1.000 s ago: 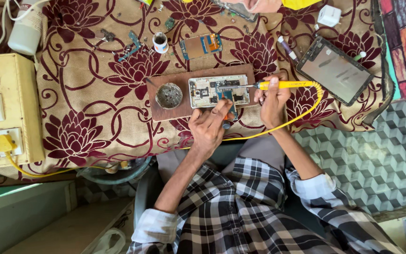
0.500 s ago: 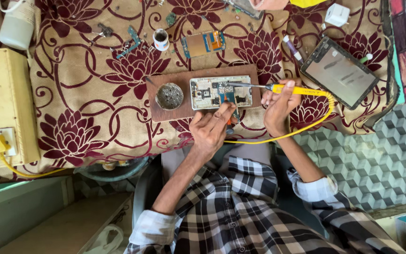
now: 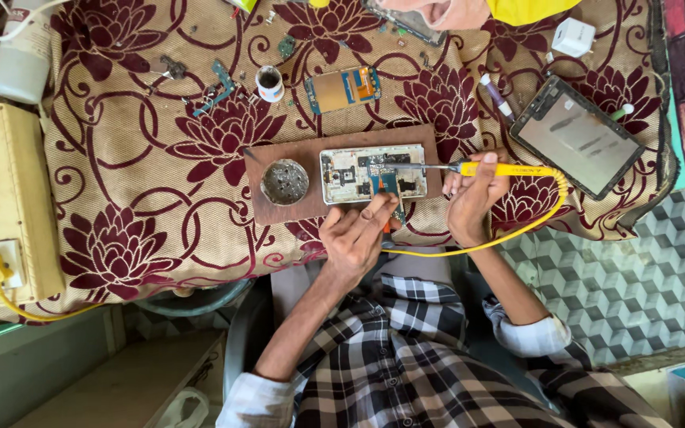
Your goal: The person uses a soldering iron and solder wire to work on a small circuit board placed on a wooden board. They repeatedly apply heat and solder to specific points on the board while holding it steady with the other hand.
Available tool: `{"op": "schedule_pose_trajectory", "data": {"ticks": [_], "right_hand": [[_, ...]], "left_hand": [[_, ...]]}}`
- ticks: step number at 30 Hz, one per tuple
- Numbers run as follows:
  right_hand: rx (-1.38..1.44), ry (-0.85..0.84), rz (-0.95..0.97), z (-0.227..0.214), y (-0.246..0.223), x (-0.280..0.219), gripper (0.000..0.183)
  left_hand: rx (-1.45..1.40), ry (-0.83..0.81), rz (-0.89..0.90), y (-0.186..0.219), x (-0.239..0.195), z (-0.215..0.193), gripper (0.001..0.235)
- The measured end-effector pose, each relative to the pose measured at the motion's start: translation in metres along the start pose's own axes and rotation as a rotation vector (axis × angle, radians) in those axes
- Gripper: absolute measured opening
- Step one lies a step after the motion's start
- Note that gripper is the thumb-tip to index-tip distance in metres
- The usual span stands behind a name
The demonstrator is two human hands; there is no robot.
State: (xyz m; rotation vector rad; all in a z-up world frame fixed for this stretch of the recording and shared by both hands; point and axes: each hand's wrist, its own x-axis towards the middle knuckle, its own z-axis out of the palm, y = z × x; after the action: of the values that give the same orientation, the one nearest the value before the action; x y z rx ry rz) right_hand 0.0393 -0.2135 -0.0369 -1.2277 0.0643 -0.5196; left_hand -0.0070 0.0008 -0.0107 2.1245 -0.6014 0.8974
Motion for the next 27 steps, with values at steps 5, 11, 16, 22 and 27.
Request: {"op": "schedule_pose_trajectory", "data": {"ticks": [5, 11, 16, 22, 27], "right_hand": [[0.050, 0.009, -0.042, -0.005, 0.008, 0.000, 0.035], [0.119, 0.127, 0.016, -0.007, 0.006, -0.002, 0.032], [0.126, 0.096, 0.000, -0.005, 0.005, -0.001, 0.034], [0.100, 0.119, 0.026, 0.001, 0.001, -0.001, 0.034], [0.133, 0.101, 0.000, 0.006, -0.002, 0.002, 0.034]], "left_hand": [[0.003, 0.016, -0.009, -0.002, 0.001, 0.002, 0.031], [-0.040, 0.011, -0.078, 0.003, 0.003, -0.001, 0.034], [0.061, -0.074, -0.130, 0.011, 0.007, -0.003, 0.047], [0.135, -0.050, -0.058, 0.000, 0.026, -0.004, 0.038], [0.040, -0.104, -0.042, -0.004, 0.030, -0.016, 0.047]]}}
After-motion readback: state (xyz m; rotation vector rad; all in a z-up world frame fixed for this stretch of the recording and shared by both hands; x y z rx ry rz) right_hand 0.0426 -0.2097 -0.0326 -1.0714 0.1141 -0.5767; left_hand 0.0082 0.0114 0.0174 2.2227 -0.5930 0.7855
